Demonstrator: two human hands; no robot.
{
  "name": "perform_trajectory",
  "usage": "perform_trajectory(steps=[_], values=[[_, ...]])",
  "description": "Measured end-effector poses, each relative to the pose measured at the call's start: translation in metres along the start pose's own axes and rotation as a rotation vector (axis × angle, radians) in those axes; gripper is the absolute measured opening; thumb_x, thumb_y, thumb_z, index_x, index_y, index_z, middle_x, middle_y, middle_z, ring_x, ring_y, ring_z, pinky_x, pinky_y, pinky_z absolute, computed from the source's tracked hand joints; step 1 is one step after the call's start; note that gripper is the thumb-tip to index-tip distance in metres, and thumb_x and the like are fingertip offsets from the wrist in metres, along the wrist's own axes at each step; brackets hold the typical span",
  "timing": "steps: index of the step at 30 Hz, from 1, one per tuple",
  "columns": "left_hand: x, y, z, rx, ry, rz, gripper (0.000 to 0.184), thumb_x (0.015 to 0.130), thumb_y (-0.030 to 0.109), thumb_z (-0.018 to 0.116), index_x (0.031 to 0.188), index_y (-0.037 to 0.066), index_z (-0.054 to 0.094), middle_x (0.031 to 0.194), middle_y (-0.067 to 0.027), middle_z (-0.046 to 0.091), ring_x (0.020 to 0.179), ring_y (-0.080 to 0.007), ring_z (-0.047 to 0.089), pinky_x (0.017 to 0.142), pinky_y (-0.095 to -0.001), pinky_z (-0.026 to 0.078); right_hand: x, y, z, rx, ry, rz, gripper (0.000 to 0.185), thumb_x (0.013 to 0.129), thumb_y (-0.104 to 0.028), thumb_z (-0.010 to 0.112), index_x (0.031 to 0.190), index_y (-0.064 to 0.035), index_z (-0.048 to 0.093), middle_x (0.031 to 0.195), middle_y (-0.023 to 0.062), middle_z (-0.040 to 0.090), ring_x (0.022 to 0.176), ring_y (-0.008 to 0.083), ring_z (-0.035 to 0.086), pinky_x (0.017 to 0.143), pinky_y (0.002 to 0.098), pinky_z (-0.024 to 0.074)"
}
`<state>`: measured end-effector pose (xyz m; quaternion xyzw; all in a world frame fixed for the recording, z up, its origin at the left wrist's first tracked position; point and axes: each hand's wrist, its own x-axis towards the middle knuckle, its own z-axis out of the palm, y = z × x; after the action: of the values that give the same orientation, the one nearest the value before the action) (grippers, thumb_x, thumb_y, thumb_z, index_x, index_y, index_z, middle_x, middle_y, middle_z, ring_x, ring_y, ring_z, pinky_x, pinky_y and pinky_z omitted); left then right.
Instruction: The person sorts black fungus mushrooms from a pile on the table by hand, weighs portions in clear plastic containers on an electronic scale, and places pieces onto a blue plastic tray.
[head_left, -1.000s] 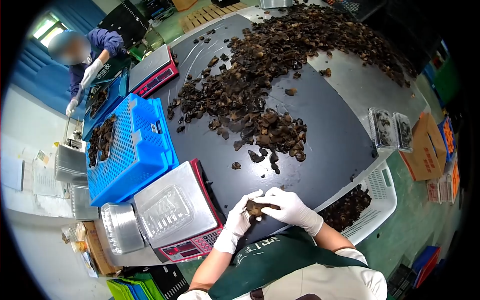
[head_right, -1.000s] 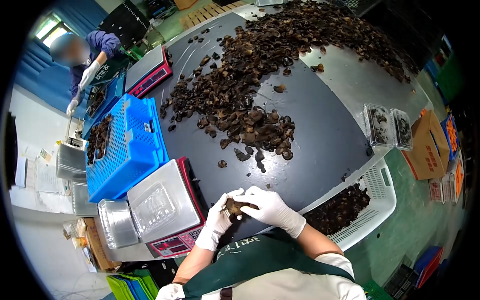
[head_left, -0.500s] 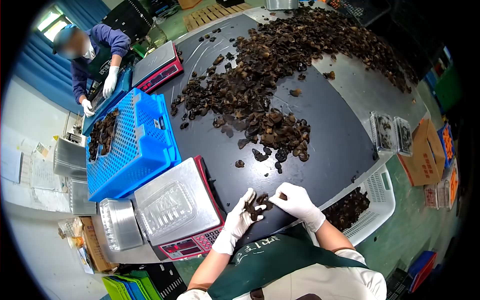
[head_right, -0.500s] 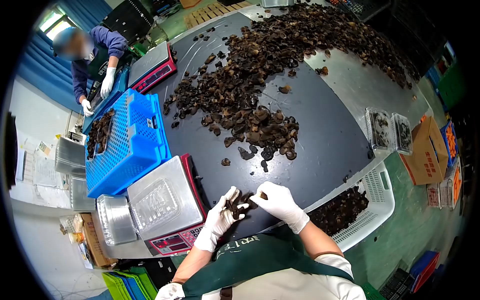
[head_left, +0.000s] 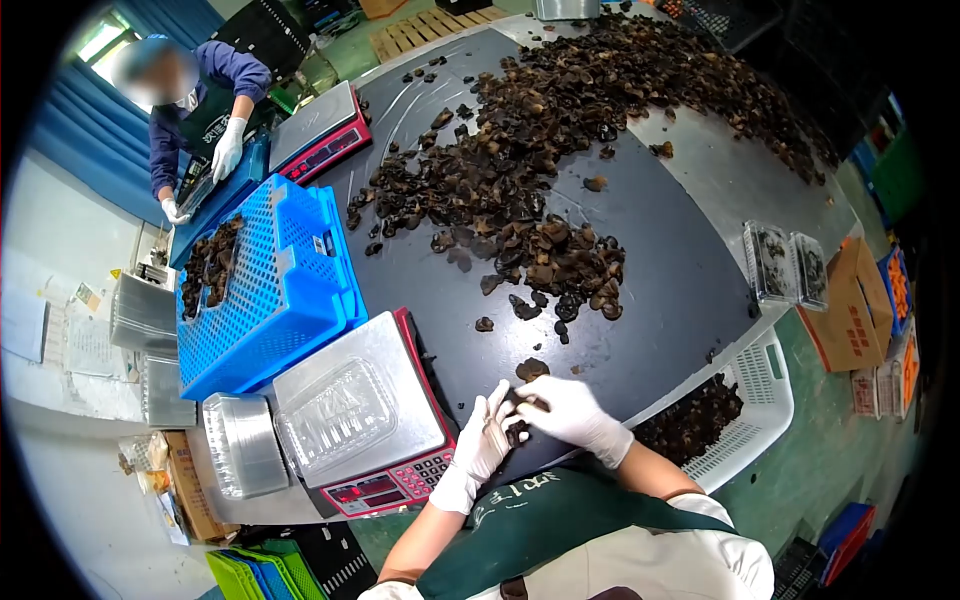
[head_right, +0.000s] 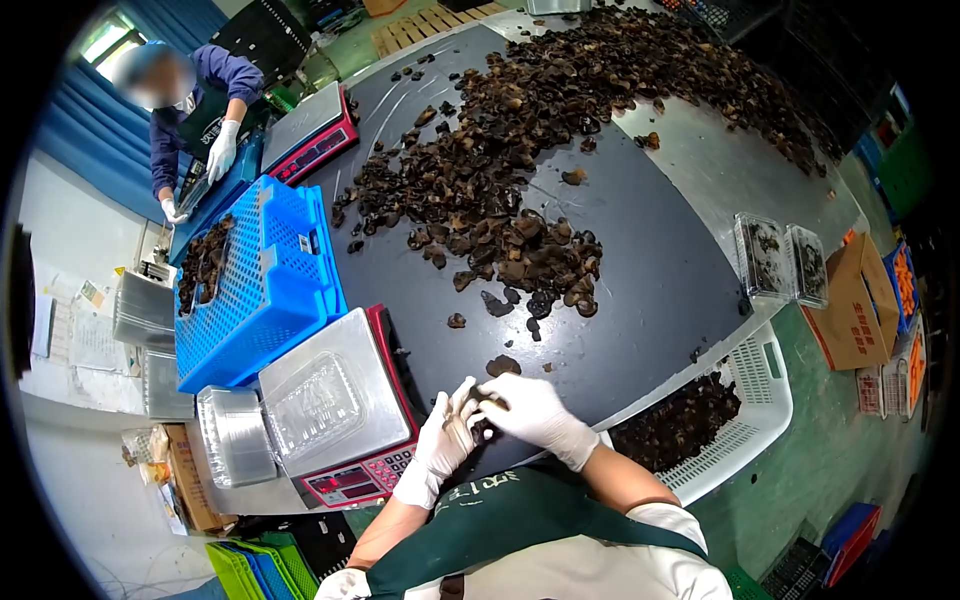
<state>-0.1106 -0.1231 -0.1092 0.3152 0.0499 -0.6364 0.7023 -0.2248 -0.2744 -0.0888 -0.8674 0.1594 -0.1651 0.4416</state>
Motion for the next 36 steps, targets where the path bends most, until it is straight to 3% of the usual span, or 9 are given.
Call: perform_trajectory(steps=[6,10,15,16,20,24,26,31,36], values=[[0.001,-0.010,-0.012,-0.293,-0.064,-0.201,0.057,0.099,0.049,0.031,0.141,0.010,0.040,0.130,-0.0163,0.055,0.109,-0.0328,0.058,0.090,-0.0471,0.046,0.010,-0.025,-0.034,-0.005,0.065,0.179,0.038,0.078,-0.020,0.069,0.113,-0.0089,0.060,0.092,0.0083,0.063,0.073,0.0226,0.065,0.065,0.0319,0.0534],[-0.005,-0.010,0.015,-0.650,0.083,-0.121,0.039,0.097,0.030,0.046,0.129,0.008,0.049,0.122,-0.0108,0.059,0.117,-0.0276,0.054,0.103,-0.0467,0.039,0.009,-0.044,0.002,0.124,-0.053,-0.358,0.041,0.077,-0.024,0.068,0.112,-0.0039,0.061,0.088,0.0113,0.062,0.082,0.0268,0.061,0.079,0.0375,0.0485],[-0.045,0.020,0.032,0.341,-0.015,0.168,0.026,0.088,0.019,0.057,0.109,0.003,0.058,0.104,-0.0078,0.057,0.091,-0.0185,0.054,0.072,-0.0264,0.049,0.036,-0.041,0.005,0.148,0.076,-0.307,0.032,0.078,-0.020,0.066,0.106,-0.0057,0.063,0.088,0.0119,0.061,0.085,0.0303,0.058,0.078,0.0417,0.0458],[-0.055,0.035,0.035,-0.426,0.063,-0.145,0.025,0.088,0.021,0.057,0.105,0.003,0.060,0.100,-0.0070,0.056,0.083,-0.0164,0.052,0.061,-0.0221,0.048,0.047,-0.031,-0.001,0.052,0.143,-0.272,0.029,0.078,-0.020,0.066,0.104,-0.0067,0.063,0.087,0.0116,0.060,0.083,0.0305,0.058,0.077,0.0423,0.0459],[-0.114,0.095,0.037,-0.552,-0.008,0.199,0.017,0.091,0.021,0.058,0.093,0.005,0.061,0.091,-0.0071,0.058,0.061,-0.0076,0.044,0.038,-0.0150,0.034,0.094,0.055,0.009,-0.313,0.198,-0.151,0.027,0.079,-0.022,0.064,0.103,-0.0085,0.064,0.091,0.0114,0.060,0.084,0.0300,0.056,0.074,0.0409,0.0450],[-0.131,0.145,0.002,0.573,0.777,1.051,0.016,0.092,0.020,0.058,0.087,0.005,0.060,0.066,0.0000,0.053,0.049,-0.0064,0.042,0.037,-0.0195,0.034,0.114,0.070,0.023,-0.612,0.099,-0.030,0.023,0.079,-0.019,0.062,0.098,-0.0075,0.064,0.098,0.0131,0.059,0.090,0.0298,0.056,0.075,0.0415,0.0482],[-0.133,0.166,-0.018,0.962,1.049,0.853,0.015,0.092,0.018,0.060,0.083,0.006,0.060,0.067,-0.0015,0.057,0.049,-0.0046,0.045,0.039,-0.0200,0.034,0.120,0.084,0.029,-0.717,-0.051,-0.059,0.014,0.083,-0.016,0.054,0.091,-0.0080,0.062,0.092,0.0117,0.057,0.084,0.0297,0.056,0.070,0.0427,0.0464],[-0.108,0.156,-0.078,1.628,0.856,0.856,0.008,0.082,0.004,0.064,0.090,0.003,0.066,0.090,-0.0073,0.065,0.091,-0.0190,0.061,0.084,-0.0308,0.047,0.140,0.070,0.025,-0.374,0.059,-0.155,0.009,0.083,-0.011,0.049,0.088,-0.0079,0.056,0.087,0.0145,0.054,0.080,0.0316,0.056,0.065,0.0421,0.0472],[-0.095,0.145,-0.043,1.692,0.828,0.901,0.011,0.081,0.002,0.063,0.091,0.003,0.066,0.092,-0.0096,0.064,0.088,-0.0221,0.061,0.084,-0.0335,0.047,0.173,0.072,0.048,-0.520,0.120,-0.052,0.011,0.085,-0.010,0.050,0.093,-0.0078,0.057,0.086,0.0141,0.053,0.081,0.0308,0.057,0.068,0.0402,0.0494]])
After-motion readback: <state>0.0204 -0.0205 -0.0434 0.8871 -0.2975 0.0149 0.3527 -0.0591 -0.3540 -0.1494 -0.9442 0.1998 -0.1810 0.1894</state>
